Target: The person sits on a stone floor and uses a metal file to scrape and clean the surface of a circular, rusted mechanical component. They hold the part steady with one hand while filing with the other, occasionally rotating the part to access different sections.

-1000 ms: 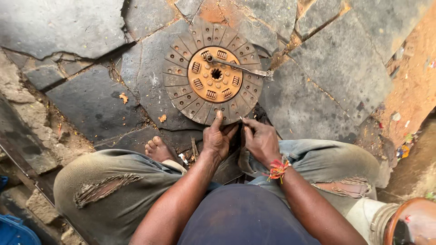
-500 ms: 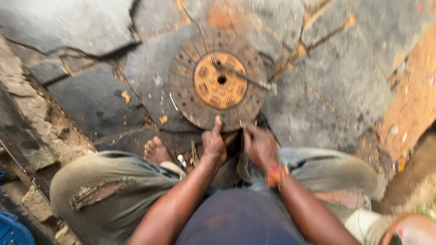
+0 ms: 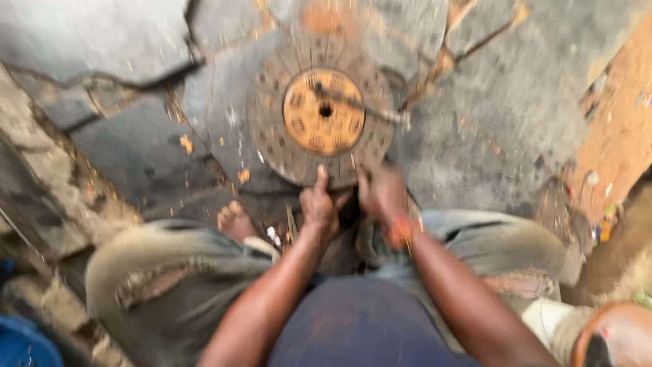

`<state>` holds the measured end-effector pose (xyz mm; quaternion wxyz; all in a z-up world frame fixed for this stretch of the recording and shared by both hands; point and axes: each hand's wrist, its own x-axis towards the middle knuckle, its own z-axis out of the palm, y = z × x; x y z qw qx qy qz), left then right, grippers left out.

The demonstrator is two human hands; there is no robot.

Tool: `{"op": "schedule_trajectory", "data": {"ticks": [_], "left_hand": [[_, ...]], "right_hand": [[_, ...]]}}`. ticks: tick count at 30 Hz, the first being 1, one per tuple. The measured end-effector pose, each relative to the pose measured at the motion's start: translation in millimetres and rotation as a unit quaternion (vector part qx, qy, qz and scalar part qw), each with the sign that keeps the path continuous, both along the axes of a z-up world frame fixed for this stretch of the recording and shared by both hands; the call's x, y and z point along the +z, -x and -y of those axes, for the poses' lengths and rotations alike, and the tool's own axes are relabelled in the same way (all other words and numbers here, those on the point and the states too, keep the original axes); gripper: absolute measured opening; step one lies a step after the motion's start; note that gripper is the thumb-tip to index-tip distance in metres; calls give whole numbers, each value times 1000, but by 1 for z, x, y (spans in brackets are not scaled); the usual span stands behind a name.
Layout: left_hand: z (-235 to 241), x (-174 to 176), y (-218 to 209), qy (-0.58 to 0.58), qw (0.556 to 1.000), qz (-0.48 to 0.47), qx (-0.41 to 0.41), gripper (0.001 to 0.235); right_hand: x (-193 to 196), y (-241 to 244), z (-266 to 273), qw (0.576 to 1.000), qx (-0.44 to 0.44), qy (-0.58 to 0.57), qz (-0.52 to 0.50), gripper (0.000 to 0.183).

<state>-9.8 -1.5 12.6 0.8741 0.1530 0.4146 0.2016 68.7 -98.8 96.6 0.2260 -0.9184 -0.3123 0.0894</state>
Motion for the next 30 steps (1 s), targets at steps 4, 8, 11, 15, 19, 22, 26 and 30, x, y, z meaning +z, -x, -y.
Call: {"op": "schedule_trajectory", "data": {"ticks": [4, 8, 11, 15, 19, 22, 26, 30], "left_hand": [[-2, -3, -3, -25, 1000, 3, 2, 56], [2, -10, 4, 14, 1000, -2, 1, 55], [-2, 5, 3, -22, 1000, -6, -11, 55], [5, -5, 8, -3, 1000, -9, -9, 57], [-1, 7, 15, -25, 999, -10, -17, 58], [-12, 24, 2, -57, 998, -23, 0, 56], [-11, 1, 4, -47, 995, -84, 31, 61], [-7, -9, 5, -86, 986, -124, 73, 65]], "right_hand": [[-11, 9, 13, 999, -13, -35, 38, 25], [-35, -15, -9, 993, -16, -115, 13, 26], [-24, -3, 1, 993, -66, -92, -27, 30], [-32, -4, 1, 993, -22, -118, -2, 26], [-32, 4, -8, 994, -101, -32, -4, 29], [-22, 14, 33, 996, 44, -8, 76, 32], [-9, 33, 60, 992, -64, -45, -97, 30], [24, 17, 32, 990, -46, -86, -104, 32]]}}
